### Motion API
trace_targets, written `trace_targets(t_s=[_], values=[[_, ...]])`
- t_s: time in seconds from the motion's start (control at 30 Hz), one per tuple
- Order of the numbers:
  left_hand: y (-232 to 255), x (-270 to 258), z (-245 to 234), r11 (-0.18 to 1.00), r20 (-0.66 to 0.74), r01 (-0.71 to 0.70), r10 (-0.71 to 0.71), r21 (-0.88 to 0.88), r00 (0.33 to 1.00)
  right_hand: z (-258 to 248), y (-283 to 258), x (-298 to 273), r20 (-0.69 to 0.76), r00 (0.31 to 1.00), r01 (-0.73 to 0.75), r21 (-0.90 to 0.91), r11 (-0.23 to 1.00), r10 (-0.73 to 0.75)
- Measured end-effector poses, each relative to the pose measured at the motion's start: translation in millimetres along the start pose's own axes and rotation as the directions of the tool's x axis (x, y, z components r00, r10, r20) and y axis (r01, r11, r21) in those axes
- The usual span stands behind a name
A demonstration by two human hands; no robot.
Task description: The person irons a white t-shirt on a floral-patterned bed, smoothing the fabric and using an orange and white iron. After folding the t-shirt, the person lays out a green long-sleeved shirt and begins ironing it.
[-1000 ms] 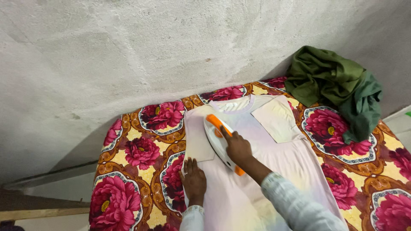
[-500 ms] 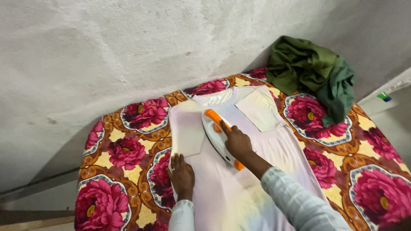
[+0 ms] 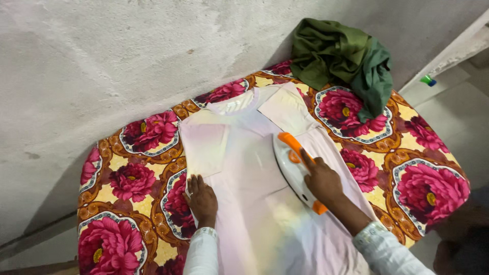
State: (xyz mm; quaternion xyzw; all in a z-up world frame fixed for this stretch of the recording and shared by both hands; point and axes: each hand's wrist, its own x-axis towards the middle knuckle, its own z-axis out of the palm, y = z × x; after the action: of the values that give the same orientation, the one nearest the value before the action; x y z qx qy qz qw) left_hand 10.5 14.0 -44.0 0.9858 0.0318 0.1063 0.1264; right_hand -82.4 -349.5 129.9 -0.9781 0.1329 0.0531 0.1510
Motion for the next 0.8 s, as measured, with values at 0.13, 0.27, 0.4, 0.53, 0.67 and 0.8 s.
trace_targets(t_s=[0.13,0.27,0.4,0.53,0.67,0.8], values=[[-3,1,8,0.999,0.007,-0.013,0.012,0.049,1.000,-7,31,-32,-0.004,0.994,-0.110,-0.046,0.993,0.110],[-3,2,7,1.000,0.000,-0.012,0.012,0.025,1.000,-7,57,-57,-0.056,0.989,-0.140,0.013,0.990,0.140],[16,5,-4,0.991,0.052,-0.033,0.026,0.131,0.998,-5,63,-50,-0.072,0.988,-0.131,0.027,0.991,0.133],[70,-30,-14,0.972,-0.012,-0.233,0.232,-0.014,0.973,-4,61,-37,-0.083,0.987,-0.132,0.043,0.990,0.135],[138,-108,-29,0.891,0.342,-0.409,0.454,-0.200,0.823,-7,67,-47,-0.070,0.990,-0.121,0.039,0.992,0.123],[185,-190,-54,0.851,0.462,-0.421,0.524,-0.314,0.716,-15,85,-72,-0.049,0.993,-0.105,0.044,0.993,0.107]])
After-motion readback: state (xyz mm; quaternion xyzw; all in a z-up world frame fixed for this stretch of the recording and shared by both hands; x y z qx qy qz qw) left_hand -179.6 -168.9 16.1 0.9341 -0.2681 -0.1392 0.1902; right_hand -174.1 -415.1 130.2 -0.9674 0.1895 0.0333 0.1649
